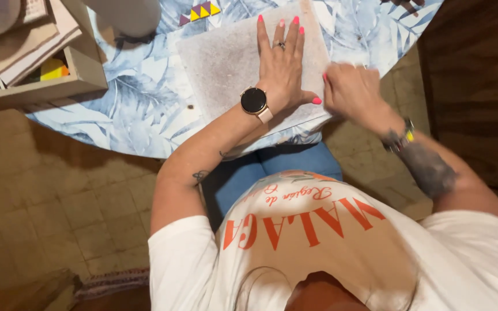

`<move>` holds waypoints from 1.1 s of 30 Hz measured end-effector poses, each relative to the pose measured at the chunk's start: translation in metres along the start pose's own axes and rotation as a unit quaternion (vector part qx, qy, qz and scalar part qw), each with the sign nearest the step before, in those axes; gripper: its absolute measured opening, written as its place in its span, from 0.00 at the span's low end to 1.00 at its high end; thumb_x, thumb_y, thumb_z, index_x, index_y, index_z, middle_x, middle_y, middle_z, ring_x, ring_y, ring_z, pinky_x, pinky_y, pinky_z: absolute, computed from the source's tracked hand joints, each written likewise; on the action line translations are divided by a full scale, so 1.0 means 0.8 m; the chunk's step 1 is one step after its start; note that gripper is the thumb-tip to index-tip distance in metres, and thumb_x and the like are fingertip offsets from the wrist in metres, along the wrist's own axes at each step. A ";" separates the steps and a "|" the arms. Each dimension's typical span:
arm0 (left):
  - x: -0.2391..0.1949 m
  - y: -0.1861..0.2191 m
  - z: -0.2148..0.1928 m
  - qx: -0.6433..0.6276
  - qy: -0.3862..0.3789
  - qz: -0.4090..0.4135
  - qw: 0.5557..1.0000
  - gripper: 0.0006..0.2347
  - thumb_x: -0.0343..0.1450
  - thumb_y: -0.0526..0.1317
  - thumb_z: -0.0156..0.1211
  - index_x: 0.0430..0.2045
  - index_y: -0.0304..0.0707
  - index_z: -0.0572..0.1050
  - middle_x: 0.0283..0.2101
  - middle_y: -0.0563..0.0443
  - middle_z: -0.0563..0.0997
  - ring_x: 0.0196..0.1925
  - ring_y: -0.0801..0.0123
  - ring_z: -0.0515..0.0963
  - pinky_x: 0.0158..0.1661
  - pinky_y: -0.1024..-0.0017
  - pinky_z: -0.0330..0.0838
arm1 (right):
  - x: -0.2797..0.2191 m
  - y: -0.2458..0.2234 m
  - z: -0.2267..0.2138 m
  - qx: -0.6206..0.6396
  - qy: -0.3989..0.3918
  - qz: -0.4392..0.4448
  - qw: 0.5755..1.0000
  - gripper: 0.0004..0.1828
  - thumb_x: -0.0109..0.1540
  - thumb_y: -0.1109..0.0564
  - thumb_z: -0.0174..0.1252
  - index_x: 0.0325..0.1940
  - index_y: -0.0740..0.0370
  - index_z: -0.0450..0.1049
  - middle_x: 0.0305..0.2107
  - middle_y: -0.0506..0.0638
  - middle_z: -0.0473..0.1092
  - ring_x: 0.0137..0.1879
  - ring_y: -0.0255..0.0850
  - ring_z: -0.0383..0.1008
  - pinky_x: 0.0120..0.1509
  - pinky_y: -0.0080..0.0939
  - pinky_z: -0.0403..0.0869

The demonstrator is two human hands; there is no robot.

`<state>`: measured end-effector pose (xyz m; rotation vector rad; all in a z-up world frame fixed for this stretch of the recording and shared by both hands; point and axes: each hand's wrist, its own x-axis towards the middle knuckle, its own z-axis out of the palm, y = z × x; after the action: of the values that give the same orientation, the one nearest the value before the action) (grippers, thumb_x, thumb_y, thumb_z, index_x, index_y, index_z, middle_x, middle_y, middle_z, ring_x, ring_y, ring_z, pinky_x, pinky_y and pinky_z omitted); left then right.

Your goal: Placing small decorative triangular pieces onto a sheet of paper to create a design

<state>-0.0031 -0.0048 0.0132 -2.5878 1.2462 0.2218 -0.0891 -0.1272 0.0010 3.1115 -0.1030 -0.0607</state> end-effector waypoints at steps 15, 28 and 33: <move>0.001 0.000 -0.008 0.021 -0.018 0.016 0.999 0.51 0.48 0.78 0.33 0.57 0.34 0.42 0.62 0.41 0.40 0.64 0.53 0.42 0.51 0.36 0.24 | -0.027 0.013 0.020 -0.063 0.026 -0.017 0.998 0.10 0.56 0.51 0.44 0.23 0.57 0.62 0.19 0.50 0.63 0.21 0.52 0.66 0.16 0.45 0.56; 0.003 0.002 -0.010 0.046 -0.052 0.011 0.998 0.51 0.49 0.78 0.31 0.57 0.37 0.41 0.62 0.44 0.39 0.64 0.55 0.40 0.50 0.35 0.24 | -0.012 0.000 0.001 -0.037 -0.063 0.028 0.997 0.12 0.57 0.52 0.39 0.24 0.57 0.65 0.21 0.51 0.67 0.25 0.54 0.69 0.19 0.48 0.63; 0.007 0.004 -0.004 0.042 -0.031 0.013 0.999 0.51 0.48 0.78 0.31 0.57 0.36 0.43 0.62 0.42 0.38 0.64 0.52 0.41 0.51 0.36 0.24 | 0.008 -0.003 -0.016 -0.004 -0.005 0.011 1.000 0.09 0.55 0.58 0.41 0.20 0.59 0.59 0.15 0.51 0.62 0.19 0.49 0.63 0.21 0.44 0.58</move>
<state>-0.0018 -0.0120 0.0147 -2.4760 1.2409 0.2460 -0.0823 -0.1248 0.0133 3.1022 -0.1381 -0.0759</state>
